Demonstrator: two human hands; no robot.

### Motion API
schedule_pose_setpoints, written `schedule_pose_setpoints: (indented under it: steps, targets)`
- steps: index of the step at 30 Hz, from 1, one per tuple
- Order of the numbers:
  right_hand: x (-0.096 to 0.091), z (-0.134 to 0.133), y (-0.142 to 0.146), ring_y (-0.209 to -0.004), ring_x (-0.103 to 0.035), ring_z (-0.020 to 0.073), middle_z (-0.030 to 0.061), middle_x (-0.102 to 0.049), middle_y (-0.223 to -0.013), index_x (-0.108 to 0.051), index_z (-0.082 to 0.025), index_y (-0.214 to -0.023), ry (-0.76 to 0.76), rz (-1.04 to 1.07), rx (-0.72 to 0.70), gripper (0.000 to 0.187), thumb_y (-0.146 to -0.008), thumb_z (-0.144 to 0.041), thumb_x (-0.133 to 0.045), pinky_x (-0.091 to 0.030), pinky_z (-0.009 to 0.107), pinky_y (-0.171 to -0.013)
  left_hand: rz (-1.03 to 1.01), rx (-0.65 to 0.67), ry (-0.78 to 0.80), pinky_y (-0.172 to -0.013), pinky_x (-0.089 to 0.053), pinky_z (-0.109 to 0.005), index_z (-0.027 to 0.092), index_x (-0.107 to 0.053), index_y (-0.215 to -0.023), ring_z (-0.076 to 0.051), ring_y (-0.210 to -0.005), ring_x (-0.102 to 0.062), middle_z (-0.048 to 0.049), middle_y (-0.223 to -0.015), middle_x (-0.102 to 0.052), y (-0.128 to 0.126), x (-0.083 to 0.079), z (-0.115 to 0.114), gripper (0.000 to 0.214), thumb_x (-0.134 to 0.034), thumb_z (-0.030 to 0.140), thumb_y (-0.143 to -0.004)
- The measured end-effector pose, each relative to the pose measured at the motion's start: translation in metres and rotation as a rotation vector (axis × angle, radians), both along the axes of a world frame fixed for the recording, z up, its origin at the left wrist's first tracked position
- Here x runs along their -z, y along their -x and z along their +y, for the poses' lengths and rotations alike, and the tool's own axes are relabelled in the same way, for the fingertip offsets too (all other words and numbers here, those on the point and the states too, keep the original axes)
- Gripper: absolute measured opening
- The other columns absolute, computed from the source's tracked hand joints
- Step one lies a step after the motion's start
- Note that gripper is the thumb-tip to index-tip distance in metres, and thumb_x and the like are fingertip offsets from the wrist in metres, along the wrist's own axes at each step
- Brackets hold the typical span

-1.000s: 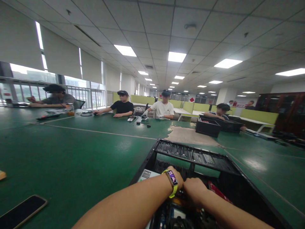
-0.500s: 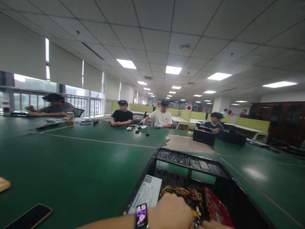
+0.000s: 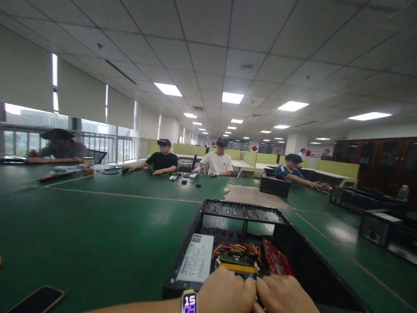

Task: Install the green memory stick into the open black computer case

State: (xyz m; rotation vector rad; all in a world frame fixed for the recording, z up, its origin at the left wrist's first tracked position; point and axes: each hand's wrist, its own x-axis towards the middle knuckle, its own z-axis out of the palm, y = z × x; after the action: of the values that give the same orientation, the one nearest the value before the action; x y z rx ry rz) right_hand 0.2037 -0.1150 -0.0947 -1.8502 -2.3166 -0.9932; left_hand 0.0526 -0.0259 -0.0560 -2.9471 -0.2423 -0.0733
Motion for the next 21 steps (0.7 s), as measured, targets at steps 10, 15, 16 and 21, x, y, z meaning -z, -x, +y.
schedule_pose_setpoints:
  steps: [10, 15, 16, 21]
  targets:
    - [-0.031, 0.081, -0.003, -0.07, -0.068, 0.0265, 0.0063, -0.072, -0.078, -0.062, -0.019, -0.081, 0.18, 0.213, 0.161, 0.031, -0.09, -0.036, -0.037, -0.047, 0.033, -0.058, -0.096, -0.081, -0.081, -0.065, -0.056, -0.037, 0.017, -0.056, -0.09, -0.028, -0.074, -0.069, -0.0072, -0.085, -0.071, -0.014, 0.001, 0.082, 0.024, -0.06, 0.037, -0.077]
    - [-0.033, 0.118, -0.011, -0.07, -0.069, 0.0247, 0.008, -0.072, -0.077, -0.063, -0.018, -0.081, 0.168, 0.224, 0.159, 0.035, -0.091, -0.035, -0.034, -0.046, 0.029, -0.058, -0.096, -0.05, -0.124, -0.063, -0.055, -0.036, 0.018, -0.054, -0.088, -0.028, -0.072, -0.069, -0.0068, -0.083, -0.07, -0.027, -0.001, 0.121, 0.026, -0.055, 0.042, -0.079]
    - [-0.033, 0.126, -0.014, -0.07, -0.069, 0.0249, 0.0084, -0.072, -0.077, -0.063, -0.017, -0.081, 0.174, 0.226, 0.162, 0.036, -0.091, -0.035, -0.034, -0.046, 0.029, -0.058, -0.097, -0.047, -0.136, -0.063, -0.054, -0.037, 0.018, -0.054, -0.088, -0.028, -0.071, -0.069, -0.0068, -0.082, -0.07, -0.03, 0.0, 0.129, 0.027, -0.053, 0.043, -0.079]
    - [-0.033, 0.166, -0.039, -0.073, -0.068, 0.0249, 0.009, -0.072, -0.08, -0.064, -0.018, -0.084, 0.174, 0.248, 0.183, 0.04, -0.092, -0.037, -0.03, -0.046, 0.031, -0.061, -0.14, -0.056, -0.151, -0.063, -0.053, -0.039, 0.017, -0.055, -0.086, -0.029, -0.07, -0.068, -0.0083, -0.078, -0.069, -0.052, 0.003, 0.177, 0.031, -0.049, 0.047, -0.081]
